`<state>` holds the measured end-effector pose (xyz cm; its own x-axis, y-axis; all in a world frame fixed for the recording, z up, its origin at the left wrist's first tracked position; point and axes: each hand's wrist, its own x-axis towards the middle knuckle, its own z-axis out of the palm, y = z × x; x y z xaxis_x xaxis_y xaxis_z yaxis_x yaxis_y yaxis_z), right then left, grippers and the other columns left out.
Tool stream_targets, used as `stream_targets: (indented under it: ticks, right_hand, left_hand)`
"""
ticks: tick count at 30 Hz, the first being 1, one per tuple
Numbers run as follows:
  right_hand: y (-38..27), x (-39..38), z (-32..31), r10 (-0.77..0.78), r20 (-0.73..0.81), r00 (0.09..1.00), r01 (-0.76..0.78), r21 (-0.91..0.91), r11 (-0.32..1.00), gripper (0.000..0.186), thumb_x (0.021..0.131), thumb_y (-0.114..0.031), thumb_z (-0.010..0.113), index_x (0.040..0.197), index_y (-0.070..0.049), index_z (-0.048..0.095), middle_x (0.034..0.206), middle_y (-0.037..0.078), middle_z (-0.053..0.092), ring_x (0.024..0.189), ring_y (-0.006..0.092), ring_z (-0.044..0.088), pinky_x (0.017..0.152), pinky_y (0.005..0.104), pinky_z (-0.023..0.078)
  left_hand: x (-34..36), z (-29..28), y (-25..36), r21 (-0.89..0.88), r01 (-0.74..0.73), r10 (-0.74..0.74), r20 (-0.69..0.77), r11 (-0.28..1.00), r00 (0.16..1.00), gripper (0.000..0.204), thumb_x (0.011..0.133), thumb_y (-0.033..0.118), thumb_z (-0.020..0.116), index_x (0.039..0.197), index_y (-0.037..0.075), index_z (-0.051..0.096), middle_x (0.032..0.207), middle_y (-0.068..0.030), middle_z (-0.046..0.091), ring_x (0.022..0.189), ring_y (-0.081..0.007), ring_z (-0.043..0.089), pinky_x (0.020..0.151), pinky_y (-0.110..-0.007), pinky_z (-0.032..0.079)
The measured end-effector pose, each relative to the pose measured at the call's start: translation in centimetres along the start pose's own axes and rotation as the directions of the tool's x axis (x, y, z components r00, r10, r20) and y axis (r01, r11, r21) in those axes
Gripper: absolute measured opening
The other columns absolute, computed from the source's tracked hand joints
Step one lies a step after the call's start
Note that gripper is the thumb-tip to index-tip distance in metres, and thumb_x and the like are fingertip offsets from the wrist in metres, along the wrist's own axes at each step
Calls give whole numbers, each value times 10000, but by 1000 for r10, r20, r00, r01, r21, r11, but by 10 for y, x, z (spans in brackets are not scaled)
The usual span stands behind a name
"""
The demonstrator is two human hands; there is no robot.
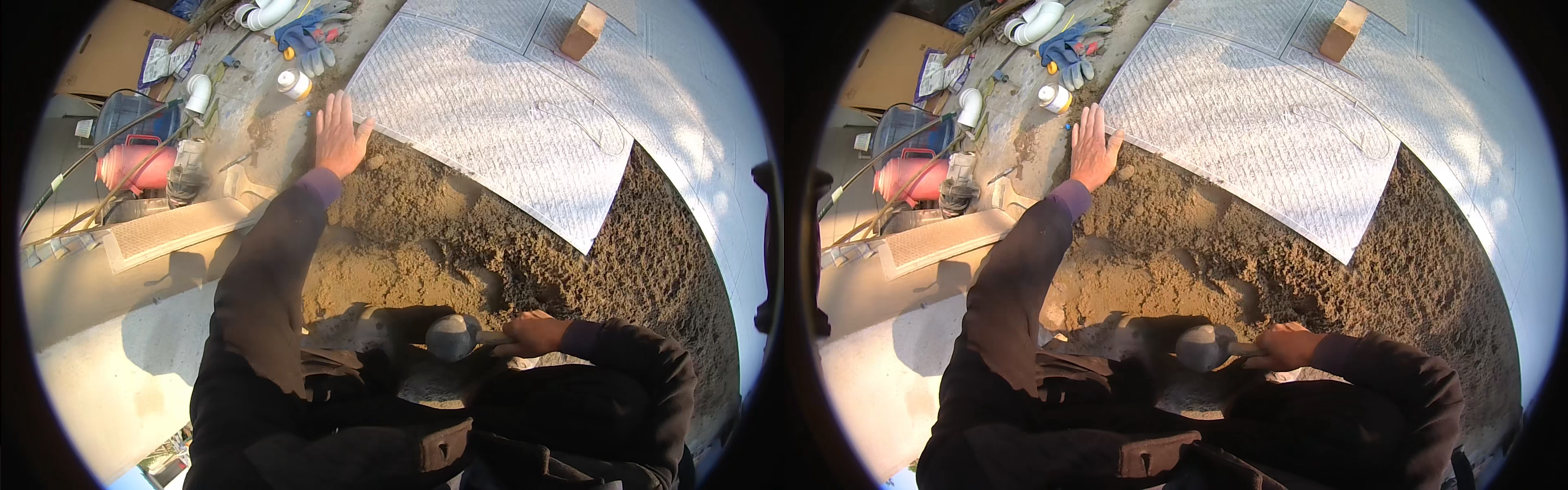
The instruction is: The person kneels to install a long white tile trim along the edge of a tiled floor. They use a rubber mallet to tap the trim into place and a trowel to adjust the underlying sand or mortar. The person repeatedly checks alignment and taps the trim to secure it.
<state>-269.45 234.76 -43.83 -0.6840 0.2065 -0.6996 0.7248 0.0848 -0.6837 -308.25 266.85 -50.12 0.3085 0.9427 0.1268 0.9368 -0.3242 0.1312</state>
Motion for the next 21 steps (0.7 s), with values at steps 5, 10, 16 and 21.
stream_targets:
  ticks: [5, 10, 16, 21]
  right_hand:
    - [11, -3, 11, -33, -36, 999, 35, 43, 998, 619, 1023, -598, 587, 1022, 8, 712, 889, 212, 717, 834, 368, 716, 782, 471, 565]
    - [22, 7, 20, -78, -11, 997, 79, 97, 992, 555, 997, -546, 647, 968, 2, 733, 858, 215, 728, 805, 396, 721, 749, 483, 564]
    - [33, 22, 33, -53, 186, 981, -35, 441, 897, 488, 978, -474, 671, 914, 6, 733, 781, 197, 709, 692, 348, 682, 693, 466, 530]
    - [29, 32, 35, -100, 181, 978, 135, -193, 972, 589, 950, -583, 663, 860, -8, 751, 740, 198, 694, 674, 362, 691, 653, 485, 538]
  left_hand:
    - [10, 31, 81, -214, -380, 385, -23, 900, 923, 971, 1053, 716, 253, 1638, -57, 187, 1720, -256, 168, 1615, -383, 107, 1303, -526, 68]
    - [-108, -5, 234, -581, -687, 899, 308, 437, 312, 1075, 971, 795, 325, 1662, -6, 130, 1740, -204, 122, 1619, -337, 110, 1320, -512, 80]
    - [-162, -90, 162, -620, -540, 790, 230, 569, 568, 812, 1001, 446, 635, 1595, -19, 335, 1668, -211, 308, 1556, -353, 298, 1257, -527, 273]
    - [-286, -202, 8, -268, 7, 174, 645, 964, 744, 367, 996, 198, 665, 1313, 15, 633, 1369, -191, 637, 1271, -356, 619, 1015, -396, 537]
